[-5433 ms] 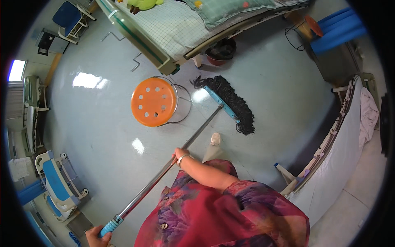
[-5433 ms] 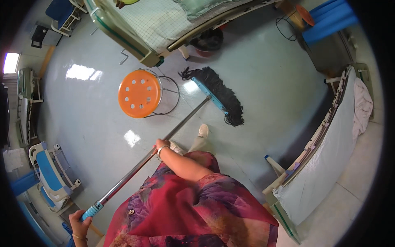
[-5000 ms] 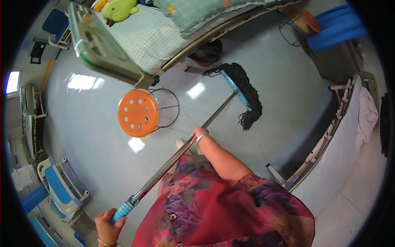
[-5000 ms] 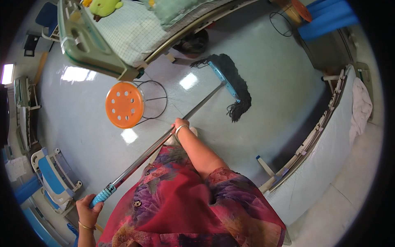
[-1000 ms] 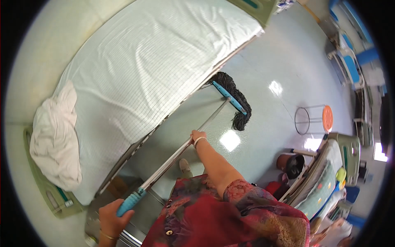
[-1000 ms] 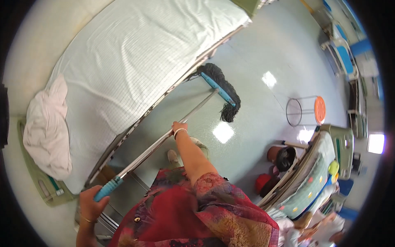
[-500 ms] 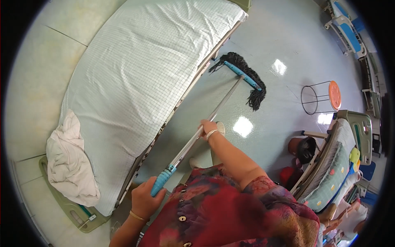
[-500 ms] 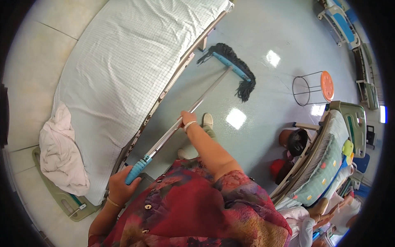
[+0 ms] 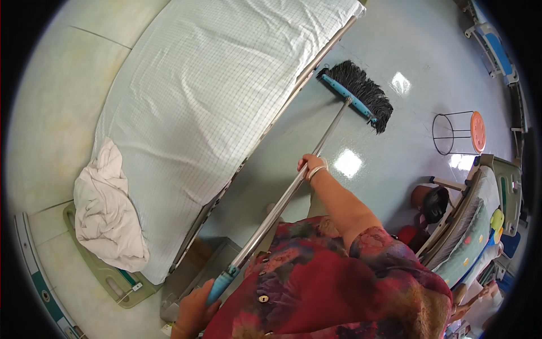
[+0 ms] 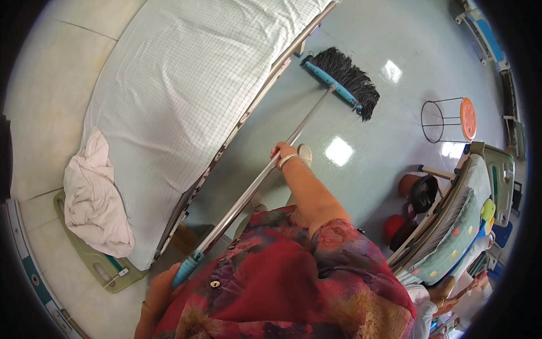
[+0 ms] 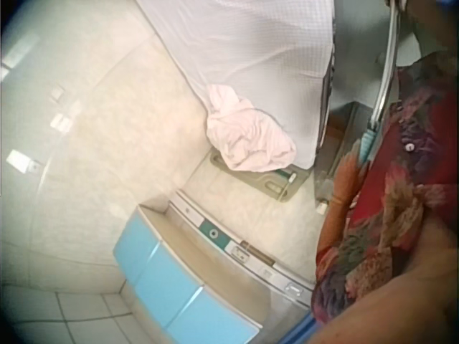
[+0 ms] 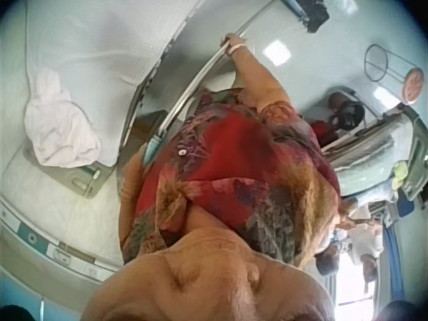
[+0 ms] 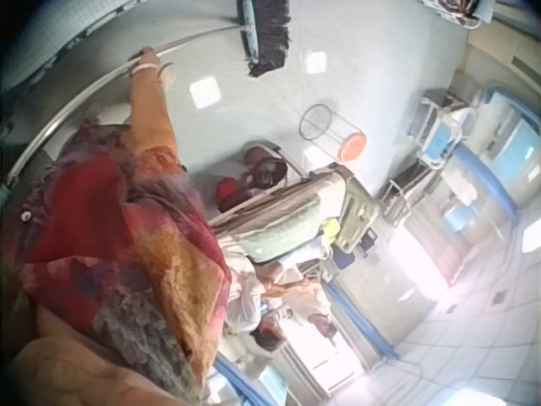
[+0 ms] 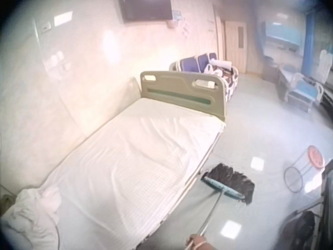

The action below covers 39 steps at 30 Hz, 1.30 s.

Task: The person sweeps the hospital room floor using a dust mop, pushing it across the floor around the beds and chairs.

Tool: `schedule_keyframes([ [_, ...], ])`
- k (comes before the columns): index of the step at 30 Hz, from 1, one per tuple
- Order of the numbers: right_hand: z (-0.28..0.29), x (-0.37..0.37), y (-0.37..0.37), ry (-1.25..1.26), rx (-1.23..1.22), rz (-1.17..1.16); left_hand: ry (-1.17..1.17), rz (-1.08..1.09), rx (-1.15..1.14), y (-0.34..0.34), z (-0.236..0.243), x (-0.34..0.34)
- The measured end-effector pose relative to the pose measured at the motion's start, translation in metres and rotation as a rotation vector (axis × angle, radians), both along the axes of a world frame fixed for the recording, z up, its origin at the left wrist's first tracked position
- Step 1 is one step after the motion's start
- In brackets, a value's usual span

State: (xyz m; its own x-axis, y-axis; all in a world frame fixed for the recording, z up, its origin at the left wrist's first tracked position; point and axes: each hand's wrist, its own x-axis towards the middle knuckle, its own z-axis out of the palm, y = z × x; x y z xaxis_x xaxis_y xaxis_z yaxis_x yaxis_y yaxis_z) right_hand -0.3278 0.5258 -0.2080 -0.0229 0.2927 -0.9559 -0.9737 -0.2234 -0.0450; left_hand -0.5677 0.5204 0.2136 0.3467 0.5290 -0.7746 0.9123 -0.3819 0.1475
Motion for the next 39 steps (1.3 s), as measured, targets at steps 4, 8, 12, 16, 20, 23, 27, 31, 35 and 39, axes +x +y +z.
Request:
schedule_keyframes([
  [4,-0.033,-0.128,-0.002,0.091,0.048,0.101,-0.025,0.073,0.098,-0.012,0.051,-0.053],
  [8,0.083,-0.225,0.01,0.187,-0.034,0.289,0.235,0.251,0.25,-0.018,0.109,-0.133],
  [12,0.131,-0.308,0.005,0.29,-0.062,0.084,0.346,0.132,0.359,-0.016,0.162,-0.186],
  [16,0.123,-0.343,-0.004,0.395,-0.119,0.21,0.476,0.359,0.246,-0.025,0.165,-0.208],
  [20,0.111,-0.336,-0.002,0.412,-0.316,0.207,0.481,0.356,0.215,-0.034,0.138,-0.222],
  [23,0.092,-0.31,0.008,0.471,-0.287,0.162,0.478,0.393,0.219,-0.025,0.116,-0.209],
  [27,0.08,-0.252,0.026,0.345,-0.262,0.217,0.421,0.396,0.284,-0.001,0.086,-0.178],
  [31,0.073,-0.199,0.044,0.127,-0.297,0.193,0.324,0.326,0.288,0.024,0.06,-0.143],
  [35,0.033,-0.14,0.055,0.157,-0.229,0.214,0.28,0.304,0.282,0.044,0.029,-0.097],
  [39,-0.013,-0.07,0.054,0.024,-0.11,0.189,0.181,0.245,0.239,0.052,-0.01,-0.037],
])
